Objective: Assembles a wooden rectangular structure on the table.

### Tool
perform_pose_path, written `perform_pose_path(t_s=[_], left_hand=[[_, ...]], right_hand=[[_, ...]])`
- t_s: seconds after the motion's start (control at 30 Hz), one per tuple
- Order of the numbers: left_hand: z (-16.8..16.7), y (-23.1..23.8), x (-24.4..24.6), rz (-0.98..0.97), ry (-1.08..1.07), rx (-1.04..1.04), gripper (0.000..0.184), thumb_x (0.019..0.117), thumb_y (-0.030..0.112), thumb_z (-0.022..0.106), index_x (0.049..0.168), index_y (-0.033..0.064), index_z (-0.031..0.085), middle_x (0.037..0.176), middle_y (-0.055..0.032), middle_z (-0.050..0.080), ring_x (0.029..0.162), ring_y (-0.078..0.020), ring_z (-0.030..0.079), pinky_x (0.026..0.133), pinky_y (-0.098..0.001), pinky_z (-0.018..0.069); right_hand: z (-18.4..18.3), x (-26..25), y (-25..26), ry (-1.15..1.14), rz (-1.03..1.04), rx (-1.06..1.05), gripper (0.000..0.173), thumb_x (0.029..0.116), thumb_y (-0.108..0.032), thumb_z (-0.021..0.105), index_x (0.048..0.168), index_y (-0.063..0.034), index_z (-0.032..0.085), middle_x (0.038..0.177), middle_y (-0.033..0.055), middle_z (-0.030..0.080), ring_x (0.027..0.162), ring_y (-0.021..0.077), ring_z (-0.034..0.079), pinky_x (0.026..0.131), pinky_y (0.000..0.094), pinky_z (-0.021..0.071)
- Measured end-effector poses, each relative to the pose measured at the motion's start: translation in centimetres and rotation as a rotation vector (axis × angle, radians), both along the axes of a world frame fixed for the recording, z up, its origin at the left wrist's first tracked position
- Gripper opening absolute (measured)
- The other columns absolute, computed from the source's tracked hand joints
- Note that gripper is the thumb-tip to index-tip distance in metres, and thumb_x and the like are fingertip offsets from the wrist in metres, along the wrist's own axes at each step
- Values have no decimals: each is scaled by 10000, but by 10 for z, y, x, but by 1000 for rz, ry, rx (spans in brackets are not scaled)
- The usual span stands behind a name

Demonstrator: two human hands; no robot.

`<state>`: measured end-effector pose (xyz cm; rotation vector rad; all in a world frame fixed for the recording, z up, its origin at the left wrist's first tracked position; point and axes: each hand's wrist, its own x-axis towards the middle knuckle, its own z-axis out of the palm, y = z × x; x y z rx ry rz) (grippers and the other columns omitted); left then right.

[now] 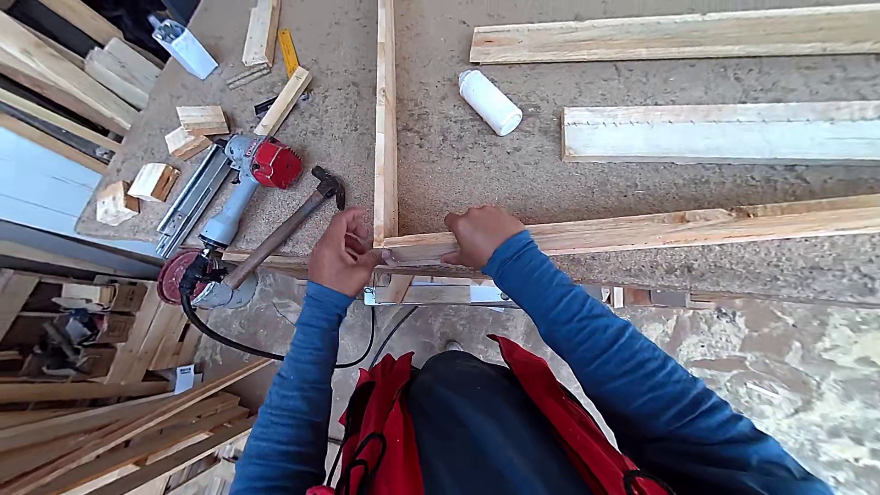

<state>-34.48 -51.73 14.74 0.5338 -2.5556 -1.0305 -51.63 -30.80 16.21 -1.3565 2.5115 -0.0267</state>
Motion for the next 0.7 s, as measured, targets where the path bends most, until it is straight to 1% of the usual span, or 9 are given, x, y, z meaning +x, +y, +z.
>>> perform_pose_path(t_s=[0.07, 0.1, 0.17, 0.23, 0.3, 0.4, 0.5, 0.6, 0.7], left_hand=[[-11, 2, 14, 137, 256, 171, 325, 1048, 187, 543, 1302, -5, 601, 869, -78, 700, 678, -179, 685, 603, -389, 615], [-15, 2, 23, 240, 334, 208, 336, 1096, 221, 426, 1251, -20, 602, 801, -67, 691, 625, -165, 677, 577, -386, 613], [-20, -3, 37, 242, 303, 147, 460, 1112, 357, 358, 1268, -13, 584, 895, -73, 681, 744, -165, 695, 692, -407, 629], [-30, -8, 19, 109, 179, 53, 546, 1071, 440, 402, 1305, -11, 603, 1076, -117, 709, 933, -202, 713, 827, -435, 619], [-42, -13, -17, 54, 31, 111, 579, 1035, 471, 476, 1342, 2, 624, 1206, -105, 712, 1080, -177, 700, 946, -389, 588], [-28, -20, -64, -37, -147, 247, 733, 941, 489, 668, 1476, 13, 507, 1298, -109, 685, 1122, -186, 702, 958, -401, 602], [-3, -21, -75, -100, -375, 163, 908, 850, 324, 764, 1604, 81, 321, 1316, -165, 667, 1130, -292, 698, 963, -525, 580], [1, -23, -72, -123, -422, 16, 920, 802, 293, 765, 1579, 20, 353, 1121, -185, 740, 1005, -325, 734, 905, -550, 584], [-8, -50, -93, -218, -354, -38, 912, 799, 299, 762, 1566, -5, 372, 1041, -183, 757, 954, -323, 747, 874, -559, 593]], right_hand=[[0, 0, -1, 5, -13, 8, 530, 845, -535, 776, 1093, -81, 662, 870, 168, 701, 852, 398, 708, 706, 588, 561], [-1, 4, -1, 1, -20, 7, 536, 839, -538, 778, 1103, -85, 667, 871, 171, 703, 848, 400, 708, 703, 591, 558], [-2, 14, 1, -26, -40, -18, 541, 819, -519, 792, 1130, -90, 683, 883, 181, 706, 836, 412, 703, 692, 612, 559], [-2, 8, 1, -85, -54, -39, 542, 867, -510, 764, 1219, -111, 660, 963, 171, 718, 885, 400, 707, 740, 614, 572], [-11, -14, 7, -213, -23, -104, 636, 911, -554, 709, 1376, -133, 598, 1148, 195, 706, 1046, 410, 694, 864, 629, 550], [-5, -60, 63, -147, -65, -157, 831, 804, -637, 769, 1454, -169, 547, 1339, 173, 658, 1262, 382, 616, 1076, 615, 456], [10, -82, 168, -48, -336, 7, 840, 756, -561, 843, 1457, -185, 572, 1415, 105, 625, 1366, 309, 536, 1207, 539, 319], [-22, -85, 236, 137, -401, -39, 500, 833, -457, 800, 1227, -162, 712, 1165, 74, 729, 1141, 290, 673, 1060, 516, 494], [-24, -66, 232, 188, -414, -36, 456, 872, -426, 771, 1225, -147, 700, 1093, 100, 737, 1045, 312, 710, 938, 546, 558]])
